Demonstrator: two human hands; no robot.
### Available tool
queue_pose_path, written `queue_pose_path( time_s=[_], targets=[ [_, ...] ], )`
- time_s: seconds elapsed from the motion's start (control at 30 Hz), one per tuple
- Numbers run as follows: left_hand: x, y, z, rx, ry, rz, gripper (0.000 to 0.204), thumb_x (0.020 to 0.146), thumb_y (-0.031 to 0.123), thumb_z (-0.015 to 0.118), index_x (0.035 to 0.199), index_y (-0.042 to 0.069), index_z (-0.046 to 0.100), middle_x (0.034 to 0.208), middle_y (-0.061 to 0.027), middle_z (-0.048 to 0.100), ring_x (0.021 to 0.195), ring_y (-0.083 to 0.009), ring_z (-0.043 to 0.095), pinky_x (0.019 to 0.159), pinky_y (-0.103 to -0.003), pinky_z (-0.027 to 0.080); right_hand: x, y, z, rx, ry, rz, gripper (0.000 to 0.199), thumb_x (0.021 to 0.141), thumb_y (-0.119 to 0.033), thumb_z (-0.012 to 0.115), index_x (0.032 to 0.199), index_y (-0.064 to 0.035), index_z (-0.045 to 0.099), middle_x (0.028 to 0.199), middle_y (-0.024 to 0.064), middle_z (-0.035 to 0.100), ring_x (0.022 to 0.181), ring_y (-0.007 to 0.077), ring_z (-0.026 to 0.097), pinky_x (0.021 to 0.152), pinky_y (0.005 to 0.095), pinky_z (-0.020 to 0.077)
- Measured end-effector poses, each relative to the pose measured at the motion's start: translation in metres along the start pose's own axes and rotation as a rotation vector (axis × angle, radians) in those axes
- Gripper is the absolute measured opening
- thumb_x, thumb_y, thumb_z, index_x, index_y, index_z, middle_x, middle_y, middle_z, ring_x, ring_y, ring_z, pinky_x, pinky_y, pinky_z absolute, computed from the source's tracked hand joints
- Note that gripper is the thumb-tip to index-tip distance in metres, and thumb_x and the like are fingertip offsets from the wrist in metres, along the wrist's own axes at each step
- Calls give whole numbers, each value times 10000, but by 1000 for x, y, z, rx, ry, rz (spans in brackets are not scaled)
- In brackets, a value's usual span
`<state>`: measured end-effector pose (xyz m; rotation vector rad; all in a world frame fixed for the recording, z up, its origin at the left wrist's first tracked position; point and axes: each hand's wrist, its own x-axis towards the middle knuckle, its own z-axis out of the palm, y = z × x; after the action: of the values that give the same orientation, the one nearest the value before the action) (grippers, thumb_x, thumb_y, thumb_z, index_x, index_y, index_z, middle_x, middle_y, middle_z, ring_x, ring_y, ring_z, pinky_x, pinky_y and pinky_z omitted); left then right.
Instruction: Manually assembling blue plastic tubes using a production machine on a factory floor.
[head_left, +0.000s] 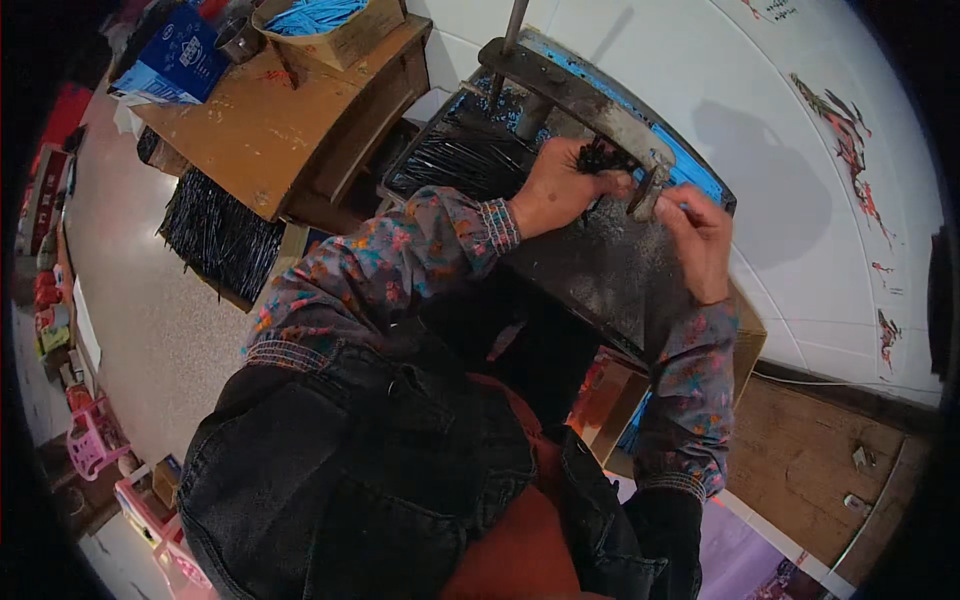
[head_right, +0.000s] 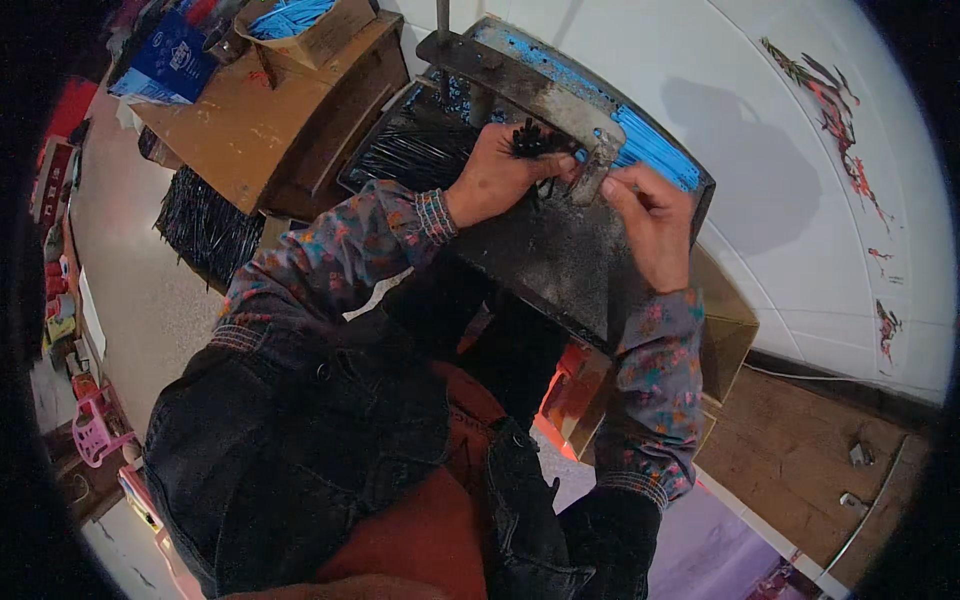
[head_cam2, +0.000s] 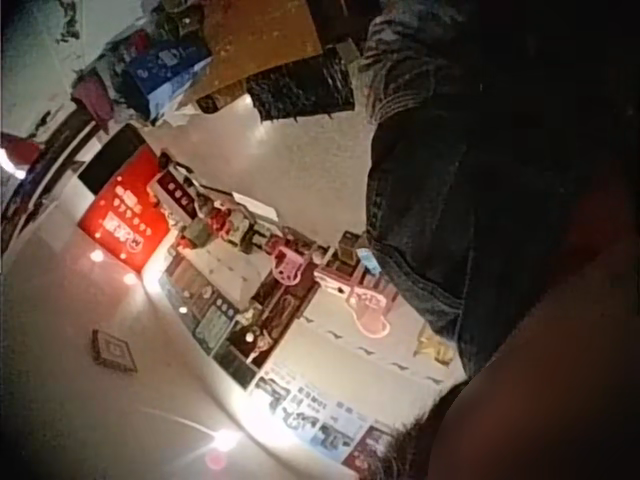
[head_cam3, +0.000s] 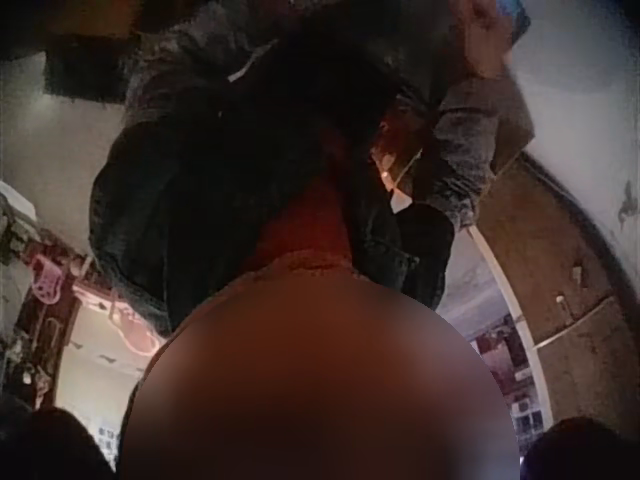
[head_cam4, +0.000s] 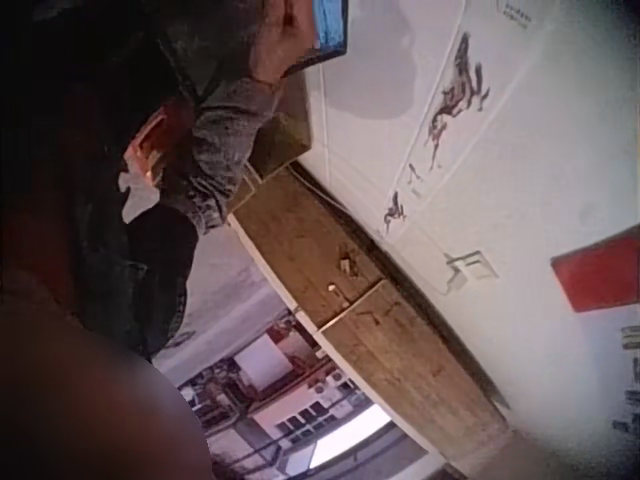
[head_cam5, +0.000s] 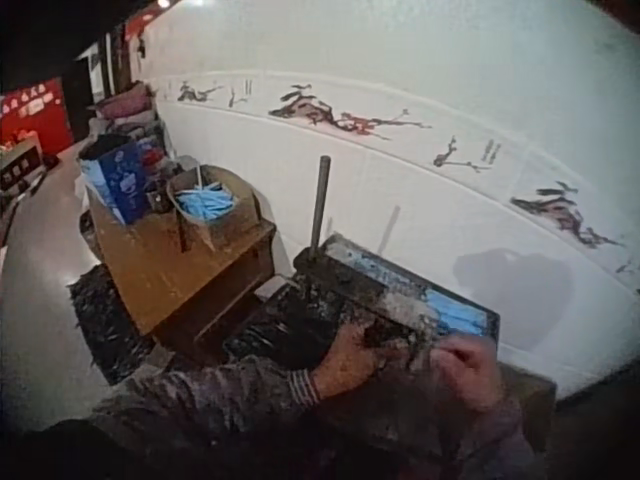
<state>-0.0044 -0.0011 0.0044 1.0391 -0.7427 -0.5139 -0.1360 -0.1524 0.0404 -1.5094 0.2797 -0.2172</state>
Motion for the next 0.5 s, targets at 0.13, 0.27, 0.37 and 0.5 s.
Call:
queue_pose_path(
  time_s=[0.13,0.27,0.37,0.5],
  targets=[
    [1,-6,-5,106,4,85,117,757,2,669,871,-24,673,704,-11,648,617,-65,537,583,-206,436,1,-11,-3,-857,29,-616,163,835,-85,624,976,-6,601,759,58,606,521,104,460,492,232,388],
    [-2,-2,-9,78,48,56,123,771,39,668,878,-21,674,707,-15,637,612,-68,522,569,-212,419,-17,-5,-28,-443,18,105,220,778,-62,642,992,-20,607,753,45,594,612,153,490,608,265,418],
    [-5,0,-7,119,-17,13,117,816,49,635,909,-14,670,745,-22,650,665,-82,549,631,-218,444,3,16,-26,-742,27,-292,222,764,-53,633,983,-23,609,745,43,584,617,170,483,614,269,417],
    [-7,5,-6,153,-98,-17,120,868,62,593,935,-8,663,785,-29,659,722,-97,572,699,-226,466,13,33,-23,-1141,39,-717,219,748,-40,619,966,-28,610,734,43,570,618,191,472,618,275,413]
  ],
)
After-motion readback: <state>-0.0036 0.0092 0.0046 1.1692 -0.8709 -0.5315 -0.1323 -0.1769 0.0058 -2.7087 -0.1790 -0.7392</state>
